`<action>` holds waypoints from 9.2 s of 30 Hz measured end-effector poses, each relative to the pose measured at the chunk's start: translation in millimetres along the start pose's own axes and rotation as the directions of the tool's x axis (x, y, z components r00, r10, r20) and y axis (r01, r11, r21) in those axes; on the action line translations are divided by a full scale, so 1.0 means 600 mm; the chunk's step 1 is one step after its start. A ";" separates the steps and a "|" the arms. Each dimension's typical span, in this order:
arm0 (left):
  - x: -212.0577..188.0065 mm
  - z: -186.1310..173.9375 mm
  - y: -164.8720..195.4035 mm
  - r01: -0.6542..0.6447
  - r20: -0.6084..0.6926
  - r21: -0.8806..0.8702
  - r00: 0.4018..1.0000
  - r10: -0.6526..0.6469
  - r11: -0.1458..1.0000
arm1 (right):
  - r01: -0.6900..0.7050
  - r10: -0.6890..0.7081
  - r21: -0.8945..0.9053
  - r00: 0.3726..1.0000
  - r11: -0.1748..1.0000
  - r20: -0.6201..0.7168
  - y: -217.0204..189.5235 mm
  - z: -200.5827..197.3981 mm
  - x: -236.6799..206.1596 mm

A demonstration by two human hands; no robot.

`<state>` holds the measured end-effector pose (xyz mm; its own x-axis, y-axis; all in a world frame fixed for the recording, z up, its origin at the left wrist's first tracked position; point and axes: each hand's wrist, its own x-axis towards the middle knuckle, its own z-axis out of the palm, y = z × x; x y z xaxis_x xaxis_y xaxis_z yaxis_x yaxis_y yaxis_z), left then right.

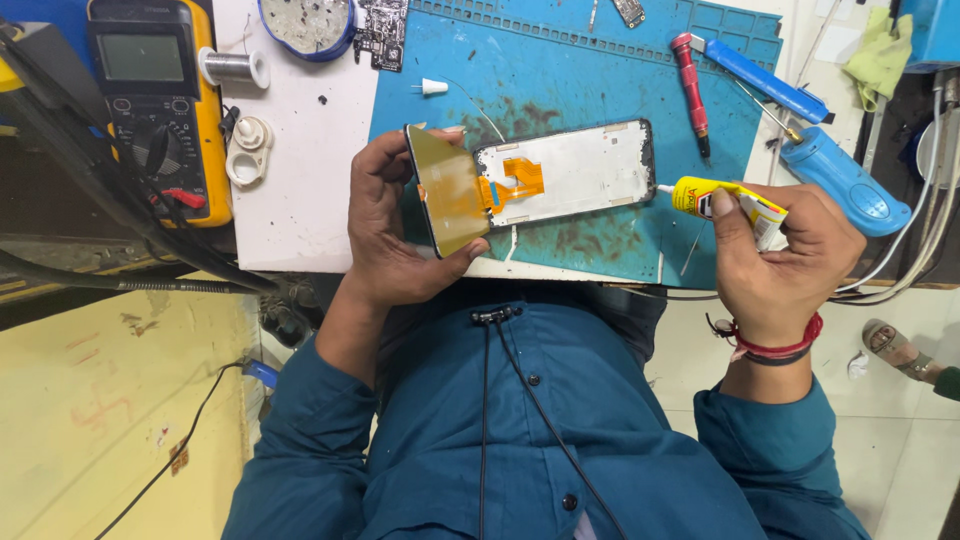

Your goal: The person wipes a phone back cover with a cloth, applies adhesive from a yellow tube onto the cover, presses the cover onto the phone body, and wraps rubber bands around the phone to hold it. The person then solders a green circuit board on the work mat with a soldering iron.

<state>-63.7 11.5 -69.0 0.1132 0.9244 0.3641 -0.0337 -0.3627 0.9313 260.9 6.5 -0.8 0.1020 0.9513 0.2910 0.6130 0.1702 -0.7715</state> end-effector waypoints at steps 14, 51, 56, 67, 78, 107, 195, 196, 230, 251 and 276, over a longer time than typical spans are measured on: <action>0.001 0.000 -0.001 -0.012 0.002 0.003 1.000 0.012 1.000 | 0.033 -0.032 -0.078 0.999 0.996 0.014 0.009 -0.002 -0.005; 0.002 0.000 0.000 -0.008 -0.002 -0.008 1.000 0.008 1.000 | -0.022 -0.032 0.187 0.958 0.982 0.286 -0.022 0.049 -0.003; 0.002 0.001 0.001 -0.027 0.000 -0.004 1.000 0.027 1.000 | 0.044 -0.115 0.195 0.921 0.980 0.373 -0.050 0.098 0.020; 0.001 0.001 0.001 -0.020 0.001 -0.028 1.000 0.020 0.999 | 0.108 -0.188 0.208 0.890 0.972 0.416 -0.061 0.124 0.030; 0.003 -0.001 0.002 -0.021 0.006 0.002 1.000 0.021 1.000 | 0.115 -0.186 0.189 0.887 0.975 0.422 -0.061 0.118 0.033; 0.001 -0.001 -0.001 -0.005 0.005 -0.013 1.000 0.005 1.000 | 0.170 -0.181 0.063 0.889 0.983 0.420 -0.053 0.067 0.052; -0.002 0.001 -0.006 0.009 0.004 -0.101 1.000 -0.008 0.995 | 0.046 -0.017 -0.093 0.956 0.995 0.292 0.011 -0.023 0.038; -0.002 0.001 -0.006 0.007 0.003 -0.105 1.000 -0.007 0.994 | 0.051 -0.022 -0.090 0.956 0.995 0.291 0.012 -0.024 0.038; 0.150 0.082 0.053 -0.091 0.178 0.535 0.984 -0.007 0.840 | -0.008 0.168 0.532 0.953 0.847 -0.252 0.103 0.001 -0.005; 0.155 0.102 0.017 -0.008 0.089 0.645 0.994 -0.064 0.764 | -0.038 0.130 0.567 0.984 0.823 -0.122 0.028 0.086 -0.031; 0.004 0.050 0.037 0.032 -0.026 0.747 0.999 -0.020 0.664 | 0.338 -0.350 0.116 0.931 0.934 0.107 -0.056 0.185 0.025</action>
<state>-34.6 2.1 -48.0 0.0883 0.9342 0.3455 0.7236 -0.2986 0.6223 154.7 43.7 -33.6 -0.2031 0.8533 0.4803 0.5158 0.5102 -0.6882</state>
